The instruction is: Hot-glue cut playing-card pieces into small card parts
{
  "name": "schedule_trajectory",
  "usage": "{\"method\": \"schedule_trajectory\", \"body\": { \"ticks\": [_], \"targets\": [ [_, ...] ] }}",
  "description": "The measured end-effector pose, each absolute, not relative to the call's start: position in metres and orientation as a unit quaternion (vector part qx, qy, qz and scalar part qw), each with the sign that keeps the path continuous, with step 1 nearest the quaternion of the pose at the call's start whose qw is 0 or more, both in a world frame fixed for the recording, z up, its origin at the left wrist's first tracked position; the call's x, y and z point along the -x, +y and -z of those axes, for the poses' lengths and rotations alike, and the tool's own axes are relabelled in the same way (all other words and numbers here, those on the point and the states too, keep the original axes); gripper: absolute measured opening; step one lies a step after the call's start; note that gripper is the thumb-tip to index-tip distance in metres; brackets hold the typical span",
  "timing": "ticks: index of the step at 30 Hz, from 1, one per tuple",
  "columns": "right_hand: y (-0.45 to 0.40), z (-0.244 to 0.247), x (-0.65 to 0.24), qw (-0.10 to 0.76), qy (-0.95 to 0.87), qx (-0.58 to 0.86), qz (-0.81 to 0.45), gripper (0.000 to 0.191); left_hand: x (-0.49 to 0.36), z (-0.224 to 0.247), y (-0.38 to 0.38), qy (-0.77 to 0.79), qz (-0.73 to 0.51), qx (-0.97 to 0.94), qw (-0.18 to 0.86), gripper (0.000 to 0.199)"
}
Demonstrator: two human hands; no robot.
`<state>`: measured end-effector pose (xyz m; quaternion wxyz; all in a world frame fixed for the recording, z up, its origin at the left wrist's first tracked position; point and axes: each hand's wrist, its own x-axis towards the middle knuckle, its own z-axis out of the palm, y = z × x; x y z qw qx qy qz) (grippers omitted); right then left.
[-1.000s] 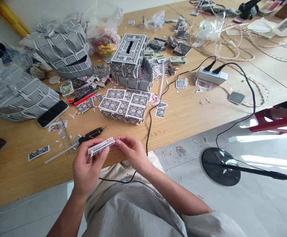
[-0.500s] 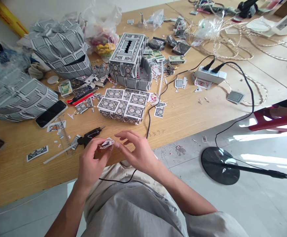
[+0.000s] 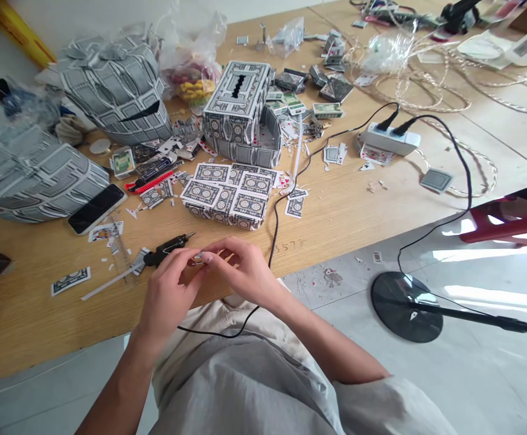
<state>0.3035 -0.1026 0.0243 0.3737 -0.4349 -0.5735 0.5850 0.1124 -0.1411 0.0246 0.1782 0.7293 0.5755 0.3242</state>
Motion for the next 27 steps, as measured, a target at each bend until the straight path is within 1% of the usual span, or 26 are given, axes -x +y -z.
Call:
{"method": "schedule_trajectory", "body": {
  "ticks": [8,10,13,15,18,21,25,27],
  "targets": [
    [-0.101,-0.025,-0.304,0.382,-0.559,0.434,-0.595,0.035,-0.114,-0.02,-0.139,0.565,-0.3,-0.76,0.111,0.012],
    [-0.105,-0.028,-0.306,0.397,-0.568,0.428,-0.58,0.04,-0.113,-0.023,-0.14,0.557,-0.305,-0.767,0.09,0.012],
    [-0.111,-0.035,-0.309,0.411,-0.617,0.401,-0.537,0.054,-0.11,-0.029,-0.142,0.538,-0.316,-0.779,0.071,0.017],
    [-0.115,-0.039,-0.31,0.412,-0.647,0.382,-0.515,0.056,-0.106,-0.036,-0.143,0.518,-0.322,-0.79,0.068,0.022],
    [-0.115,-0.042,-0.31,0.417,-0.658,0.369,-0.508,0.055,-0.093,-0.05,-0.139,0.488,-0.322,-0.809,0.054,0.03],
    [-0.109,-0.043,-0.309,0.421,-0.647,0.367,-0.519,0.052,-0.071,-0.066,-0.129,0.475,-0.32,-0.819,0.046,0.029],
    [-0.088,-0.043,-0.297,0.41,-0.659,0.35,-0.525,0.042,-0.033,-0.082,-0.105,0.494,-0.338,-0.795,0.098,0.018],
    [-0.072,-0.043,-0.282,0.396,-0.688,0.34,-0.505,0.038,-0.015,-0.084,-0.089,0.51,-0.359,-0.768,0.143,0.019]
  ]
}}
